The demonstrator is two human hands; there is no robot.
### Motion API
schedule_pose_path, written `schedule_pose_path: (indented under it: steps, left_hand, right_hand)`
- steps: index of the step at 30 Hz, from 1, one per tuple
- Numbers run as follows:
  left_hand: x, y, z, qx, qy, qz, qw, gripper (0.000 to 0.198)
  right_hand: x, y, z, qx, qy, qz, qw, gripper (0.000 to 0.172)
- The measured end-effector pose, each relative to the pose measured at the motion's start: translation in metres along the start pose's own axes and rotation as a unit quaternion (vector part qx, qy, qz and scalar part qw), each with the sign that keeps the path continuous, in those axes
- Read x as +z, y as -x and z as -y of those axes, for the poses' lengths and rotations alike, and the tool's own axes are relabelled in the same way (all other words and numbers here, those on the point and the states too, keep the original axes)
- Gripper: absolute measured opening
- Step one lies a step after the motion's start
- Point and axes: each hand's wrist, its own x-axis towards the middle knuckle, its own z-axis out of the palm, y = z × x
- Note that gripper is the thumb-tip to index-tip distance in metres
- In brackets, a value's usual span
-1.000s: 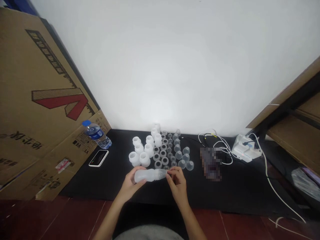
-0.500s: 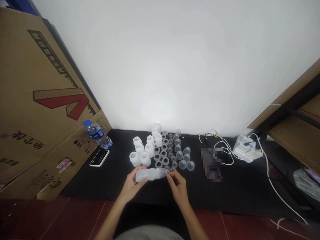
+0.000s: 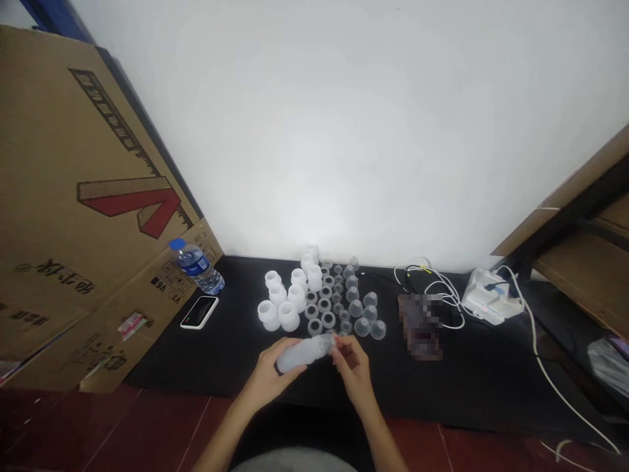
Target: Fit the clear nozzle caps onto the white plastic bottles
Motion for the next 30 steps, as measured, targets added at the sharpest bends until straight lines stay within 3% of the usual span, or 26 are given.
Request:
schedule_pose_path:
  steps: [7,12,18,21,25,30]
  left_hand:
    - [0.003,0.002,0.004,0.033,-0.112,-0.043,0.992,0.048]
    - [0.004,0.005,0.003,0.036,-0.12,-0.022,0.992,0.043]
    - [0.009,0.029,0.01,0.008,-0.079,-0.015,0.997,0.045]
    - [0.006,0.04,0.023,-0.004,-0.117,-0.081,0.99,0.044]
    - [-0.015,0.045,0.038,-0.026,-0.177,-0.196,0.964,0.04]
    - [-0.052,0.034,0.054,-0.08,-0.185,-0.247,0.948,0.042]
  right_hand:
    - [-0.001,0.003,-0.003,0.012,-0.013,0.064,0.998,0.052]
    - [-0.001,0.001,-0.005,0.015,0.003,0.073,0.997,0.043]
    - [0.0,0.001,-0.004,0.032,0.03,0.063,0.997,0.038]
    - [0.003,0.001,-0.004,0.036,0.047,0.045,0.997,0.039]
    - [0.006,0.0,-0.005,0.035,0.074,0.021,0.996,0.043]
    - [0.008,0.002,-0.008,0.019,0.113,-0.045,0.992,0.045]
